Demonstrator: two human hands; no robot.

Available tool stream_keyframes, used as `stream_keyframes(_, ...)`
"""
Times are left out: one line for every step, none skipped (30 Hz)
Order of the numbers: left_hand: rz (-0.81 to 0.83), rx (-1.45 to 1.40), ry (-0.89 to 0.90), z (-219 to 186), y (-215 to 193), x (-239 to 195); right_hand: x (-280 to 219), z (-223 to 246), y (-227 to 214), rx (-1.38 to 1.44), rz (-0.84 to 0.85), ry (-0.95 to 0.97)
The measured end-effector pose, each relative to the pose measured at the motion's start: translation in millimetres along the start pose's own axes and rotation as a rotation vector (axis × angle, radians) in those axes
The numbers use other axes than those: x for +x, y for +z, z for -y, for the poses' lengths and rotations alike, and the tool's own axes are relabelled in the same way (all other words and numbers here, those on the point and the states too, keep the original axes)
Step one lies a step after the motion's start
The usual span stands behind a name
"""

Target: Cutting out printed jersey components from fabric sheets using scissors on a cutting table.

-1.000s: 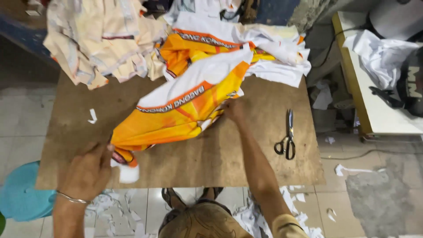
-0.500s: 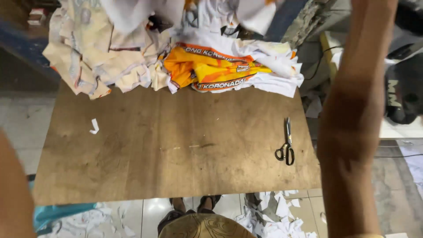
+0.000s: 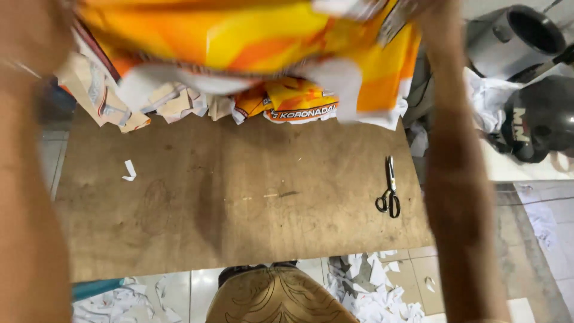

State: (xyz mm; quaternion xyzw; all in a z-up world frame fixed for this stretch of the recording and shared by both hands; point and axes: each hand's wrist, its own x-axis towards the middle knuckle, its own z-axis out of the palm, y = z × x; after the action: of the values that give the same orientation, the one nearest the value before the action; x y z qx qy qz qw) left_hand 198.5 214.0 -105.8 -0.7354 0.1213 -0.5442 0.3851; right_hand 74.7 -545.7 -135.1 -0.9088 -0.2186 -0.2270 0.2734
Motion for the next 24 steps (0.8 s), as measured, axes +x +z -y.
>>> stream_keyframes(-0.002, -0.006, 0.006, -34.2, -85.6, -15.1, -20.1, -9.2, 19.8, -0.038, 0.02, -0.004)
stream_keyframes(0.453, -0.716, -0.313, -48.2, -159.5, 14.3, -35.4, -15.1, 34.7, -0.076, 0.037, -0.009)
stream_keyframes(0.906, -1.423, -0.637, -50.0, -236.6, 66.0, -45.9, -19.0, 46.5, -0.113, 0.055, -0.013)
stream_keyframes(0.923, -1.433, -0.618, -98.8, -227.2, 38.1, -107.3, -59.0, 60.1, -0.149, 0.081, -0.003)
stream_keyframes(0.956, -1.701, -1.18, -136.2, -227.4, -7.3, -149.1, -81.9, 90.4, -0.185, 0.107, 0.008)
stream_keyframes(0.922, -1.907, -1.786, -162.4, -223.3, -54.8, -140.4, -102.7, 136.7, -0.229, 0.125, 0.009)
stream_keyframes(0.933, -1.92, -1.771, -181.5, -229.7, -75.4, -205.6, -75.9, 155.1, -0.236, 0.12, 0.023)
stream_keyframes(0.862, -1.818, -1.72, -201.3, -235.6, -97.5, -247.8, -55.1, 176.3, -0.288, 0.148, 0.328)
stream_keyframes(0.792, -1.717, -1.666, -221.4, -240.5, -120.3, -273.2, -39.5, 205.6, -0.336, 0.17, 0.634)
stream_keyframes(0.811, -1.721, -1.664, -238.4, -240.2, -152.2, -295.5, -20.1, 201.7, -0.34, 0.178, 0.647)
stream_keyframes(0.901, -1.62, -1.468, -255.4, -240.1, -184.2, -316.9, -0.5, 197.7, -0.28, 0.048, 0.818)
stream_keyframes(0.966, -1.521, -1.265, -272.7, -234.2, -210.6, -332.4, 16.8, 193.9, -0.219, -0.098, 0.984)
stream_keyframes(0.973, -1.531, -1.254, -270.1, -234.7, -204.7, -340.5, 10.5, 184.5, -0.225, -0.101, 0.996)
stream_keyframes(1.003, -1.344, -1.288, -267.2, -241.9, -205.6, -356.0, 8.3, 175.1, -0.307, -0.116, 1.097)
stream_keyframes(1.024, -1.156, -1.311, -263.9, -249.2, -206.4, -371.6, 6.8, 165.4, -0.39, -0.13, 1.197)
stream_keyframes(1.031, -1.17, -1.297, -263.7, -245.8, -214.7, -375.1, 12.5, 157.3, -0.398, -0.135, 1.213)
stream_keyframes(0.992, -1.212, -1.212, -263.1, -242.4, -222.7, -378.4, 18.9, 148.8, -0.461, -0.096, 1.312)
stream_keyframes(0.96, -1.251, -1.132, -264.4, -245.4, -234.0, -386.1, 26.5, 136.7, -0.529, -0.048, 1.409)
stream_keyframes(0.974, -1.266, -1.122, -270.2, -236.0, -236.9, -398.4, 19.3, 137.6, -0.542, -0.045, 1.425)
stream_keyframes(0.898, -1.38, -1.139, -275.6, -222.5, -237.5, -400.9, 4.7, 141.0, -0.456, 0.0, 1.321)
stream_keyframes(0.817, -1.491, -1.153, -280.3, -209.1, -237.9, -403.0, -9.3, 143.8, -0.371, 0.044, 1.216)
stream_keyframes(0.822, -1.492, -1.149, -248.5, -202.6, -236.3, -377.2, 18.3, 118.0, -0.37, 0.046, 1.221)
stream_keyframes(0.799, -1.479, -1.125, -216.8, -195.9, -233.9, -351.0, 45.4, 91.7, 0.011, -0.164, 1.219)
stream_keyframes(0.771, -1.468, -1.11, -189.2, -191.4, -230.7, -323.3, 68.4, 62.1, 0.388, -0.37, 1.173)
